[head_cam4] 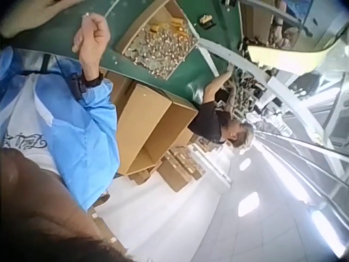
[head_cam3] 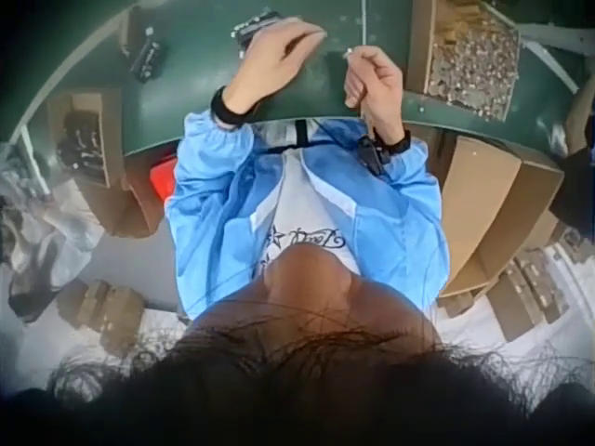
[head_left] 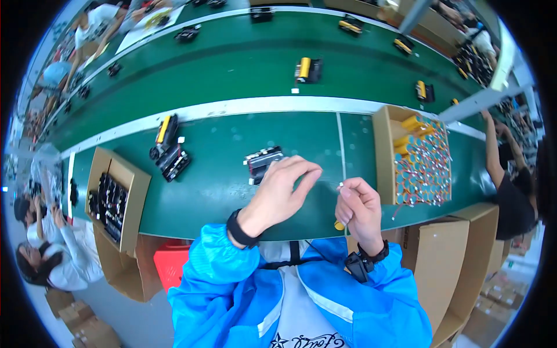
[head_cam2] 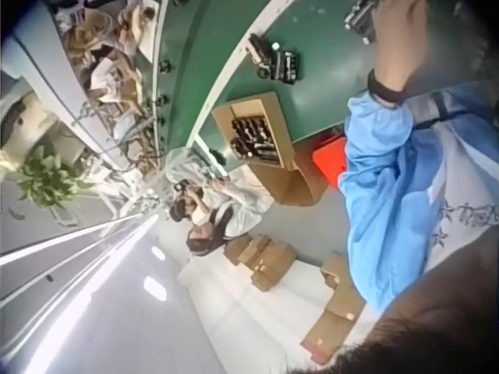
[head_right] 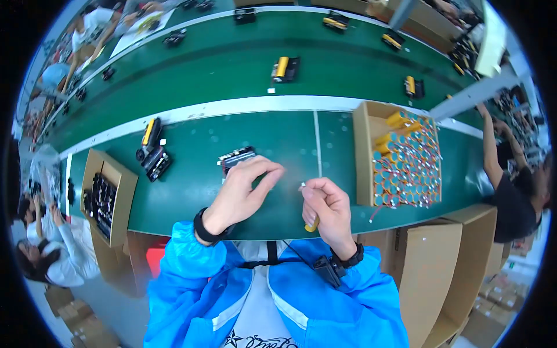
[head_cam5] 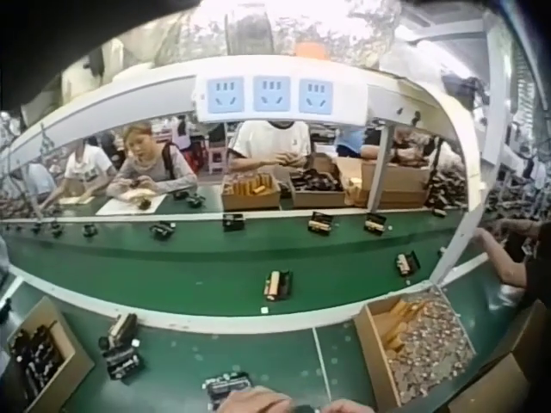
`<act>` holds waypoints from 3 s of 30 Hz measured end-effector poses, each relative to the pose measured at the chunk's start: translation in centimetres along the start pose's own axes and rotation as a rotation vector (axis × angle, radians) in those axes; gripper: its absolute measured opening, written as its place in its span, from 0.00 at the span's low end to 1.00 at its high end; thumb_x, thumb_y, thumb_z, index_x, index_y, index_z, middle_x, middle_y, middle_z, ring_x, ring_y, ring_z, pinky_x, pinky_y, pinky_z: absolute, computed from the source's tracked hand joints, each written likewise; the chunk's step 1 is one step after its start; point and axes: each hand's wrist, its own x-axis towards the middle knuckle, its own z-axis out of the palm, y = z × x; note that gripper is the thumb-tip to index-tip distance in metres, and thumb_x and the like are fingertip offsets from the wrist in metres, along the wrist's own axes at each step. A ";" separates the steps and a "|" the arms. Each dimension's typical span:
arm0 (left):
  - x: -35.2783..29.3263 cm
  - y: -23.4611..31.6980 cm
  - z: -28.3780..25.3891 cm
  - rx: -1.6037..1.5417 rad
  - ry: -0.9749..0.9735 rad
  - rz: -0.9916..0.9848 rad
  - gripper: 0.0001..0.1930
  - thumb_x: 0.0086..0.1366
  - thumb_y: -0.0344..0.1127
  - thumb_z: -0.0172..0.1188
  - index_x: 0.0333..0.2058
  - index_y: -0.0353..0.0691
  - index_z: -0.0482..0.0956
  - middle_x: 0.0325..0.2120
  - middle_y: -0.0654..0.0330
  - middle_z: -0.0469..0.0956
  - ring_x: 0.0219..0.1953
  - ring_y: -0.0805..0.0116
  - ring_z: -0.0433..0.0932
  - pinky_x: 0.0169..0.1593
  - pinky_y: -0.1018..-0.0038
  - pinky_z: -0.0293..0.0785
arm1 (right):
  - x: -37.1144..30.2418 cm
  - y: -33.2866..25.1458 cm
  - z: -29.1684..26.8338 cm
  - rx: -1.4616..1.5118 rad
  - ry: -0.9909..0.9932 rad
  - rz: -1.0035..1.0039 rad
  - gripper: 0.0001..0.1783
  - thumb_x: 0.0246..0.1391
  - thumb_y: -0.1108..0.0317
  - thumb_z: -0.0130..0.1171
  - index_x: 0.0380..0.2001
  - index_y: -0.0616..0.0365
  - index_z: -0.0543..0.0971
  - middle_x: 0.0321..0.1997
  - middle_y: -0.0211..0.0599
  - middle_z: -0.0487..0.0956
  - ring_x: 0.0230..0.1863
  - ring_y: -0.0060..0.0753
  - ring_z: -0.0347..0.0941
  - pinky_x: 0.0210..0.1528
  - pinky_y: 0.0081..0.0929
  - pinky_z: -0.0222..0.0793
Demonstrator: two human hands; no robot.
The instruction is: The person assembles battery packs by hand by picking up a battery and a plastic housing, inserting the battery, and connecting the wires. They then place the assembled unit onto a conveyor belt and repeat the process.
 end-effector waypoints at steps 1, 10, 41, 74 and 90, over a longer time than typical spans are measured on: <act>-0.9 0.1 -1.2 -0.167 0.016 -0.058 0.12 0.61 0.33 0.61 0.44 0.41 0.80 0.37 0.54 0.80 0.44 0.53 0.77 0.51 0.62 0.68 | 0.7 0.7 0.7 -0.035 -0.032 0.038 0.05 0.65 0.72 0.51 0.39 0.62 0.73 0.16 0.27 0.67 0.14 0.17 0.59 0.17 0.19 0.57; -2.4 -7.3 -4.2 0.448 0.132 -0.065 0.21 0.60 0.35 0.64 0.50 0.33 0.73 0.42 0.48 0.74 0.44 0.50 0.74 0.47 0.64 0.71 | 5.3 5.1 3.7 -0.102 -0.095 0.254 0.04 0.65 0.72 0.50 0.38 0.61 0.73 0.14 0.25 0.64 0.14 0.17 0.60 0.18 0.20 0.62; -0.7 -9.0 -1.8 0.548 0.028 -0.131 0.20 0.59 0.32 0.60 0.45 0.24 0.67 0.37 0.45 0.71 0.42 0.49 0.72 0.45 0.62 0.72 | 12.9 8.1 6.5 -1.113 0.046 -0.099 0.03 0.49 0.71 0.65 0.30 0.55 0.84 0.53 0.36 0.74 0.54 0.43 0.66 0.56 0.37 0.63; 2.2 -8.8 0.5 0.476 0.250 -0.340 0.19 0.62 0.36 0.61 0.42 0.28 0.67 0.37 0.44 0.71 0.40 0.48 0.74 0.42 0.60 0.75 | 11.8 4.3 3.2 -1.280 -0.038 -0.472 0.24 0.38 0.71 0.72 0.44 0.57 0.81 0.64 0.54 0.68 0.58 0.55 0.72 0.57 0.38 0.70; -1.0 -8.2 -4.5 0.146 0.145 -0.091 0.24 0.54 0.21 0.60 0.52 0.31 0.70 0.45 0.47 0.68 0.39 0.46 0.79 0.41 0.58 0.79 | 12.3 5.7 6.5 -1.342 -0.065 -0.316 0.24 0.37 0.75 0.70 0.44 0.59 0.80 0.69 0.56 0.59 0.61 0.58 0.68 0.57 0.41 0.70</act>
